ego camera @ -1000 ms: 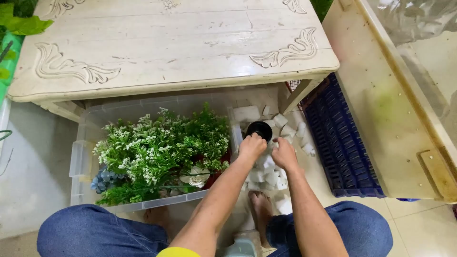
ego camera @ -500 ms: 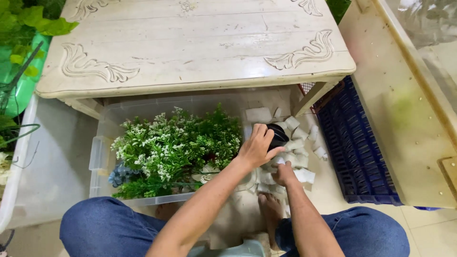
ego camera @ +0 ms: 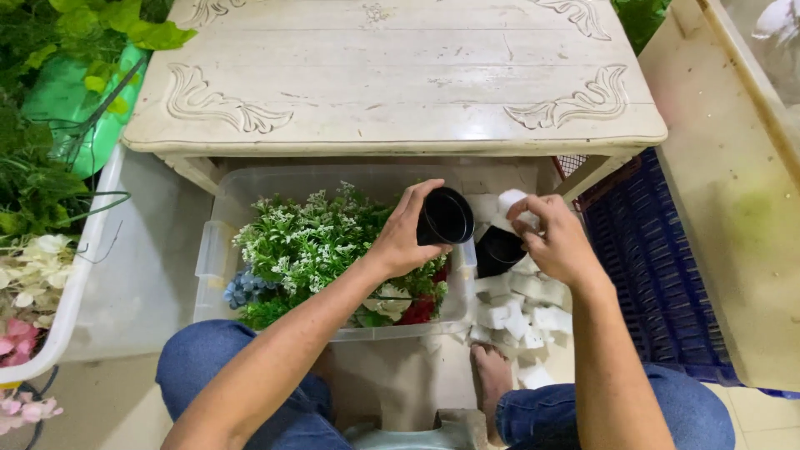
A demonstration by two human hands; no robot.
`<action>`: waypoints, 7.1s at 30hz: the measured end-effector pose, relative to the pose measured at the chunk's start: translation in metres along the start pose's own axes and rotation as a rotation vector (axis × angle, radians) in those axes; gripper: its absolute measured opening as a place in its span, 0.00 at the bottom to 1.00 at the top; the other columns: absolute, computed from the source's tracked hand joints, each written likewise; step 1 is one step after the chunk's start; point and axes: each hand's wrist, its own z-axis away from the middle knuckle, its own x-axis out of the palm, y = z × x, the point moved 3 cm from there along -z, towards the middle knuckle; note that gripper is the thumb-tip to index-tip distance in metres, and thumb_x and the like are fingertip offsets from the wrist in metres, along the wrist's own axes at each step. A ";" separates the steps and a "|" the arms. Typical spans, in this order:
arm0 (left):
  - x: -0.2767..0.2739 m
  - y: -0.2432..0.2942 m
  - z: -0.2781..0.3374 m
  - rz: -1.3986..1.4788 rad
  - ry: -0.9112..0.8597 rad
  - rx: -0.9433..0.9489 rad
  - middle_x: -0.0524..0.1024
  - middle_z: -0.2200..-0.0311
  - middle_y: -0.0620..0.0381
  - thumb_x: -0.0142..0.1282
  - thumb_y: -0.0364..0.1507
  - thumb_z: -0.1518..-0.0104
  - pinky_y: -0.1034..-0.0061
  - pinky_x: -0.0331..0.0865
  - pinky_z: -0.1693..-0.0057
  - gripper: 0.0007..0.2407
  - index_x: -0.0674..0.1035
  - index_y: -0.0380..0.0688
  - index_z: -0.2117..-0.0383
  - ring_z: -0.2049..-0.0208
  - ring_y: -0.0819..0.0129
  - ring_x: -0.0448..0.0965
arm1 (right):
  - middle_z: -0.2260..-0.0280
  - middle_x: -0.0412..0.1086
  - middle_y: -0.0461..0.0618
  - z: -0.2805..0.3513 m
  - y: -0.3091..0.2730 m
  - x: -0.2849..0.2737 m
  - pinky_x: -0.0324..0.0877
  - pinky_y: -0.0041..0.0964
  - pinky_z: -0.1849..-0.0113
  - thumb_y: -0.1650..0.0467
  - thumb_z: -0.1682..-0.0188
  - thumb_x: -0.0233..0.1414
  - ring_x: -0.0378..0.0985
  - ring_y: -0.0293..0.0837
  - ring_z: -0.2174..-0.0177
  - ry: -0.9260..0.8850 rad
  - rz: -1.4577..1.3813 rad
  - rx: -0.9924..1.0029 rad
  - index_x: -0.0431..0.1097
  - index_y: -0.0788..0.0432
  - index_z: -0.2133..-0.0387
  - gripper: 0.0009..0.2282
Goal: The person is preparing a small floral arrangement by stuffing foam into a pot and inserting artificial flower stems.
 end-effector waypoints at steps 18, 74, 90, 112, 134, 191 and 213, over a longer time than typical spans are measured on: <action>-0.008 0.017 0.004 0.248 -0.022 -0.078 0.53 0.32 0.46 0.67 0.25 0.53 0.40 0.57 0.32 0.43 0.53 0.56 0.29 0.31 0.35 0.50 | 0.64 0.72 0.69 -0.013 -0.087 0.038 0.79 0.57 0.66 0.75 0.59 0.63 0.81 0.65 0.67 0.019 -0.108 -0.285 0.63 0.60 0.42 0.28; 0.051 -0.030 0.003 0.660 0.013 -0.419 0.76 0.64 0.41 0.58 0.30 0.47 0.77 0.75 0.74 0.22 0.75 0.50 0.42 0.74 0.62 0.74 | 0.43 0.68 0.69 0.028 0.268 0.290 0.64 0.58 0.42 0.59 0.56 0.53 0.69 0.64 0.41 -0.483 0.112 0.621 0.64 0.61 0.37 0.32; 0.039 -0.032 0.001 0.590 0.032 -0.425 0.75 0.63 0.42 0.58 0.31 0.48 0.78 0.76 0.72 0.23 0.74 0.48 0.42 0.70 0.62 0.76 | 0.67 0.75 0.66 0.019 0.004 0.032 0.79 0.42 0.62 0.72 0.53 0.52 0.88 0.54 0.72 -0.594 0.024 0.390 0.71 0.58 0.60 0.08; 0.045 -0.026 -0.003 0.586 0.018 -0.360 0.76 0.65 0.45 0.59 0.27 0.49 0.80 0.74 0.75 0.22 0.75 0.50 0.44 0.72 0.64 0.75 | 0.79 0.69 0.49 0.019 -0.040 0.026 0.71 0.42 0.69 0.72 0.62 0.68 0.74 0.52 0.78 0.444 -0.096 -0.271 0.65 0.53 0.65 0.17; 0.040 -0.019 -0.006 0.629 0.022 -0.336 0.77 0.66 0.51 0.58 0.24 0.47 0.82 0.73 0.75 0.21 0.74 0.51 0.44 0.73 0.70 0.74 | 0.68 0.75 0.43 0.016 -0.062 0.056 0.71 0.35 0.61 0.69 0.60 0.68 0.76 0.46 0.65 0.681 0.232 -0.540 0.73 0.50 0.68 0.10; 0.050 -0.016 0.018 0.782 0.098 -0.621 0.77 0.57 0.46 0.65 0.29 0.50 0.62 0.80 0.62 0.19 0.74 0.52 0.51 0.59 0.57 0.76 | 0.40 0.62 0.53 0.060 0.210 0.221 0.62 0.54 0.45 0.56 0.53 0.50 0.59 0.58 0.40 -0.471 0.582 0.549 0.73 0.36 0.45 0.21; 0.035 0.023 0.019 0.978 0.063 -0.693 0.69 0.50 0.46 0.55 0.38 0.42 0.59 0.78 0.57 0.17 0.68 0.56 0.48 0.55 0.55 0.73 | 0.65 0.74 0.60 0.067 0.249 0.232 0.71 0.56 0.54 0.72 0.60 0.58 0.78 0.63 0.55 0.054 0.003 0.643 0.69 0.57 0.63 0.11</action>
